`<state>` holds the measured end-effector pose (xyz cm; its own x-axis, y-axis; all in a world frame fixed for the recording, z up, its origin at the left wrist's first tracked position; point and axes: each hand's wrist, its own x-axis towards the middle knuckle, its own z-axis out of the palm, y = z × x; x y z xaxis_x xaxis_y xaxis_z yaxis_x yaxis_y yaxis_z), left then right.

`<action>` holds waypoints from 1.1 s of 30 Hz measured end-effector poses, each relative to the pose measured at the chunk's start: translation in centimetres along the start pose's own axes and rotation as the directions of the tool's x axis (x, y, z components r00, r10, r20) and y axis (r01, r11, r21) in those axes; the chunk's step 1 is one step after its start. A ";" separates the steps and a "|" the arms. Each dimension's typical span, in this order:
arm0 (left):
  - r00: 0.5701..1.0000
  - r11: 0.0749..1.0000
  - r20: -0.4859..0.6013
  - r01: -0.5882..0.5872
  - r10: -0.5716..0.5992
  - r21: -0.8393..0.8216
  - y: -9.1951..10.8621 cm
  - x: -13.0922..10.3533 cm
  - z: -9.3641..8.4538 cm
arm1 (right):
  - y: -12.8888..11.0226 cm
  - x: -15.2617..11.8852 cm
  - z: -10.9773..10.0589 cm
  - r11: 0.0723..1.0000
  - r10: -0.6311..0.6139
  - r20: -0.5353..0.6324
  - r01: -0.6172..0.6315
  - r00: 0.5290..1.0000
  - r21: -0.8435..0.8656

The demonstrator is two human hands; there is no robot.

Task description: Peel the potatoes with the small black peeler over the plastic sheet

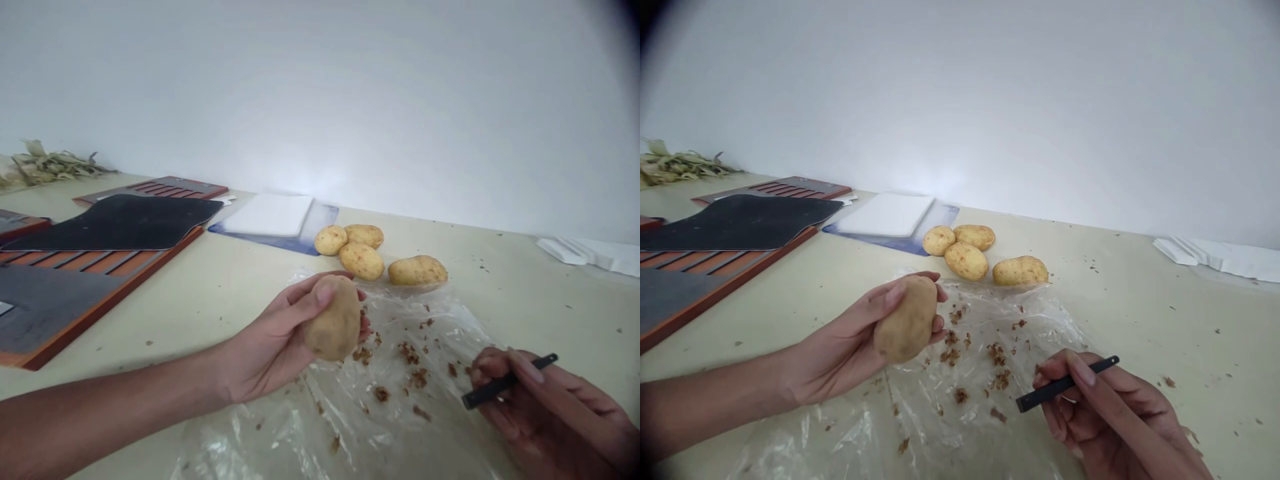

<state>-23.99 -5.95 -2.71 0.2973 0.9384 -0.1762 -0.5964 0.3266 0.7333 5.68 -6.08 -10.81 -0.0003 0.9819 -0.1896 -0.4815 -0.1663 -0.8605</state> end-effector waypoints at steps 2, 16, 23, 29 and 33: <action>1.000 1.000 0.000 -0.020 0.020 0.001 -0.1 0.1 -0.1 | 0.1 0.0 -0.2 1.000 0.004 -0.018 -0.004 1.000 -0.014; 0.991 0.989 -0.072 0.115 -0.109 0.092 -0.1 0.3 0.0 | -0.6 -0.4 0.8 0.999 0.004 -0.009 -0.004 1.000 -0.033; 0.988 0.984 -0.014 0.156 -0.155 0.090 0.5 0.8 -0.7 | -0.7 -0.3 1.5 1.000 -0.003 -0.090 0.000 0.996 -0.025; 0.897 0.940 0.289 0.337 -0.335 0.045 0.9 0.4 -1.0 | -0.3 -0.1 1.0 0.997 -0.009 -0.162 -0.003 0.987 -0.074; 0.805 0.899 0.422 0.434 -0.417 0.060 1.5 -0.1 -0.7 | -0.2 0.2 0.6 0.986 -0.040 -0.163 0.013 0.986 -0.165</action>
<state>-25.45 -5.49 -2.05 0.8025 0.5719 -0.1703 -0.3622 0.6937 0.6226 5.25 -5.82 -10.40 0.1616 0.9598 -0.2297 -0.3304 -0.1667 -0.9290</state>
